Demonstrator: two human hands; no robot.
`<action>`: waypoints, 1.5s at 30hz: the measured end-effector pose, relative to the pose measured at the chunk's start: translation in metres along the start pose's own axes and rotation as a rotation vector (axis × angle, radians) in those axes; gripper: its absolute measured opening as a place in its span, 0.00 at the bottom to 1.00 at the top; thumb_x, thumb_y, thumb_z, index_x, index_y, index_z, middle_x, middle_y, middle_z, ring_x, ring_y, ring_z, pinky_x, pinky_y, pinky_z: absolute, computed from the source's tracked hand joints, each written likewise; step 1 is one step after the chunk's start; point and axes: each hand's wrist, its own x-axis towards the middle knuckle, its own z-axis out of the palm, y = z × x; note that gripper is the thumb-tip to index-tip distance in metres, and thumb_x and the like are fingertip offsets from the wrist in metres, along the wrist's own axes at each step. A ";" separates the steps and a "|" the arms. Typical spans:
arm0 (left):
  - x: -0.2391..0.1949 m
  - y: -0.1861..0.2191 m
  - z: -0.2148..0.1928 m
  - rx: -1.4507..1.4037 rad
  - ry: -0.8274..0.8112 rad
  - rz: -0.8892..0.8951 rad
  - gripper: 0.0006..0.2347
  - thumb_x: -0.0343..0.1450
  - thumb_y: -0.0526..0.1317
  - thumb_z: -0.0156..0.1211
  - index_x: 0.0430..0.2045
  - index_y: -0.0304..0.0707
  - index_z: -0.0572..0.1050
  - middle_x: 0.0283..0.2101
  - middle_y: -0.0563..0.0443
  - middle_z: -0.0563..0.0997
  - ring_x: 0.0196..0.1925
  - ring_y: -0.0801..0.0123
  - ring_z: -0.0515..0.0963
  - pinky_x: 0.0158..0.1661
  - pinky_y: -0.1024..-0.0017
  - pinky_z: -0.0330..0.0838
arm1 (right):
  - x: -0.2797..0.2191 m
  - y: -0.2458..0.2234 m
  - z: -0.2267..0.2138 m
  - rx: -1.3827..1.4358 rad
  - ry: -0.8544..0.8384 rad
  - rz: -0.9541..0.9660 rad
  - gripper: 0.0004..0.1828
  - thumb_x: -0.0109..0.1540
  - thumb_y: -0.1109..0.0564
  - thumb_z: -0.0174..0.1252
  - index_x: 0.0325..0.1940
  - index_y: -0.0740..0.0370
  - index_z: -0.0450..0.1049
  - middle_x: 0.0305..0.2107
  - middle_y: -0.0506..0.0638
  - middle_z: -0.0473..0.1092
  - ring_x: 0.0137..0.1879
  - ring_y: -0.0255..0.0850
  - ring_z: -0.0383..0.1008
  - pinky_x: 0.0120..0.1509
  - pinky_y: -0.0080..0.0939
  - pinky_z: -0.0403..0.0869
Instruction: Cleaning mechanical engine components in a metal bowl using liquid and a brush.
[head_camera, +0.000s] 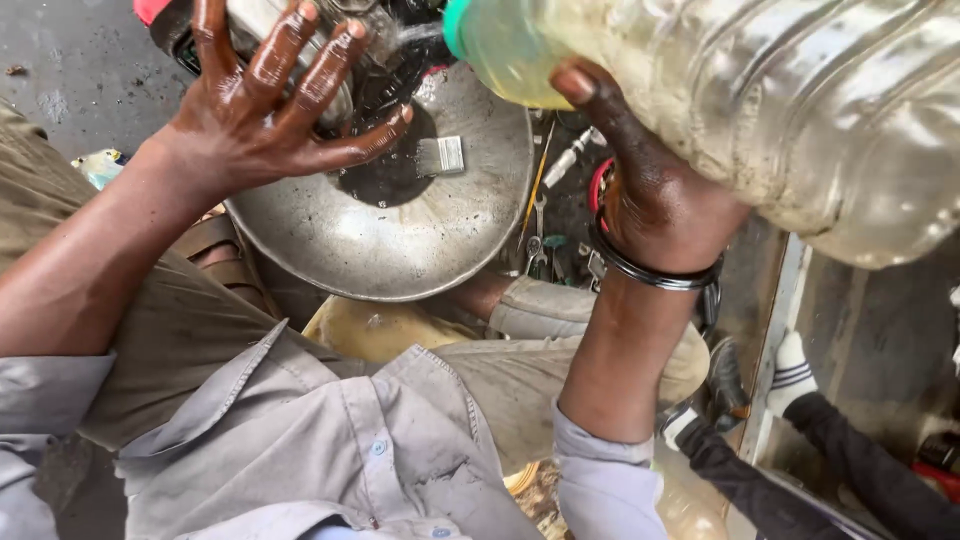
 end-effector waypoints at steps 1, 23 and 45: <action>-0.001 0.000 0.002 0.020 0.027 0.010 0.21 0.80 0.58 0.47 0.69 0.74 0.54 0.78 0.38 0.53 0.80 0.43 0.50 0.72 0.24 0.43 | -0.003 0.007 -0.003 0.127 0.013 0.073 0.17 0.67 0.66 0.75 0.57 0.57 0.79 0.57 0.56 0.73 0.56 0.45 0.83 0.55 0.40 0.85; 0.016 0.023 0.005 -0.252 -0.079 0.172 0.25 0.75 0.46 0.57 0.70 0.73 0.61 0.75 0.41 0.59 0.77 0.49 0.54 0.66 0.27 0.51 | 0.006 0.069 0.046 0.345 0.109 0.470 0.24 0.60 0.65 0.79 0.55 0.74 0.75 0.49 0.60 0.79 0.51 0.45 0.83 0.59 0.42 0.86; 0.036 0.030 0.000 -0.347 0.009 0.181 0.25 0.72 0.44 0.64 0.66 0.68 0.65 0.73 0.41 0.61 0.74 0.49 0.59 0.67 0.27 0.56 | -0.007 0.073 0.029 0.614 0.284 0.495 0.47 0.58 0.71 0.75 0.70 0.72 0.49 0.56 0.70 0.68 0.52 0.54 0.81 0.63 0.53 0.85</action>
